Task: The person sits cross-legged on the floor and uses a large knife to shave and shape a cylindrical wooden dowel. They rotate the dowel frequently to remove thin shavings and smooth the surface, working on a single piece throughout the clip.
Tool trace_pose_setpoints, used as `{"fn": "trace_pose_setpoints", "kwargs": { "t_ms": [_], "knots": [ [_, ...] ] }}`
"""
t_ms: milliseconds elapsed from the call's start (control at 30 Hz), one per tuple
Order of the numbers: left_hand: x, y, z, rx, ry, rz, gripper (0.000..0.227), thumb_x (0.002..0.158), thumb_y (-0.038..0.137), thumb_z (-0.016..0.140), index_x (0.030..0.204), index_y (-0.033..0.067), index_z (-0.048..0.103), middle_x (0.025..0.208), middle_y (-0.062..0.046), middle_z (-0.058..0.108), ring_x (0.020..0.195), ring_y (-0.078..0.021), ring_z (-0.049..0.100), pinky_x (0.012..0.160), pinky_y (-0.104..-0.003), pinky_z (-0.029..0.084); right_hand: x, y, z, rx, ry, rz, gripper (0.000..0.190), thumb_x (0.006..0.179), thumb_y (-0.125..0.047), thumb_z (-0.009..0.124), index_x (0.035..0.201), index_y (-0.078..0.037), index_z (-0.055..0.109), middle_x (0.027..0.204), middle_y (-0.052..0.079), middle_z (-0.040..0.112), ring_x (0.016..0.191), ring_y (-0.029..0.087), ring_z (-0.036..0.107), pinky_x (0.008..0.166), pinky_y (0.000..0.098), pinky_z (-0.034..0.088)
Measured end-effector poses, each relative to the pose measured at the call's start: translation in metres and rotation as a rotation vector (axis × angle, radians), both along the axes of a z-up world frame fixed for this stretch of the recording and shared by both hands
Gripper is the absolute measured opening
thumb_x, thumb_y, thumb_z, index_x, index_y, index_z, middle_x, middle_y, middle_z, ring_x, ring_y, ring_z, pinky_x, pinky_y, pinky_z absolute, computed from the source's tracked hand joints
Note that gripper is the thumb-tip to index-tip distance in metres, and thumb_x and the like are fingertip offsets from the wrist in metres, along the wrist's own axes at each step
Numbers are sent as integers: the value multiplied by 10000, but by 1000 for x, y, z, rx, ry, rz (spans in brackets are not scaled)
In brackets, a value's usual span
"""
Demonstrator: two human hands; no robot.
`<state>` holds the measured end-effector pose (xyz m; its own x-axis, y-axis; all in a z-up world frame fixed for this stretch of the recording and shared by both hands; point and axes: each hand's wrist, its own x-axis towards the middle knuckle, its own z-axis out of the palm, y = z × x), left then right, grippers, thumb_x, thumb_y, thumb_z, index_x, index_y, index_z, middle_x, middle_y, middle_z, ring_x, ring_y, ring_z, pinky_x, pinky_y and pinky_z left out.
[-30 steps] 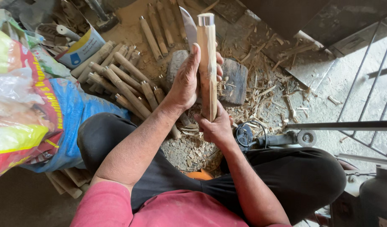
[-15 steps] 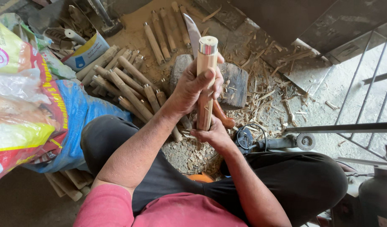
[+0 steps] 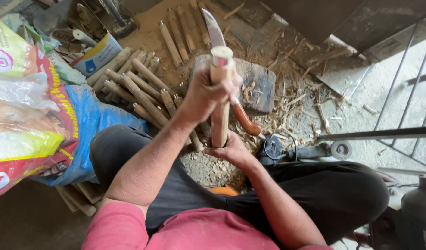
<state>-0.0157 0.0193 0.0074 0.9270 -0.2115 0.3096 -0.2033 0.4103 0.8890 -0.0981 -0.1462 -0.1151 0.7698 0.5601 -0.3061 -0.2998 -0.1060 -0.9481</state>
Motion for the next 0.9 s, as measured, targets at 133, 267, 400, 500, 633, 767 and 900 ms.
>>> {"fn": "trace_pose_setpoints", "kwargs": {
  "t_ms": [133,267,400,500,633,767,900],
  "knots": [
    [-5,28,12,-197,125,-73,359,950,253,819,1130,64,573,886,-24,615,763,-105,639,710,-329,609,-7,2,0,125,109,101,367,764,-78,887,1027,-68,632,860,-37,627,777,61,593,692,267,522],
    [-2,45,15,-75,2,100,483,1005,350,756,1342,88,531,957,-42,651,817,-138,691,684,-323,626,-8,7,7,126,118,39,361,800,-90,854,1072,-41,621,853,-7,632,726,87,599,627,265,518],
    [4,31,-2,161,-34,286,509,1060,482,653,1349,85,518,1012,-41,681,880,-169,739,770,-368,653,-4,11,19,-61,5,-186,494,814,-135,803,1249,-74,577,856,4,624,671,96,592,542,258,512],
    [1,13,-22,355,-19,341,600,993,536,690,1348,79,532,1111,-69,624,1012,-209,701,864,-409,643,3,7,28,-158,-222,-353,448,914,-180,748,1273,-28,527,993,16,640,801,97,656,637,255,589],
    [-1,5,-36,454,-114,364,791,901,526,773,1471,73,462,1305,-103,490,1237,-251,527,1088,-477,568,8,-2,36,-28,-362,-374,539,993,-169,646,1474,-38,442,1124,66,589,934,107,585,772,245,533],
    [-4,15,-37,271,174,191,727,864,424,836,1413,59,530,1223,-91,587,1197,-249,607,1071,-482,546,6,1,41,23,-309,-368,602,975,-114,698,1489,-65,388,1225,84,549,1045,116,574,838,248,537],
    [-9,15,-37,244,275,128,764,816,376,861,1423,79,504,1180,-89,642,1149,-224,647,1005,-424,573,8,5,41,-27,-373,-379,671,906,-64,779,1453,-98,390,1310,74,546,1155,142,604,898,282,600]
  ]
}}
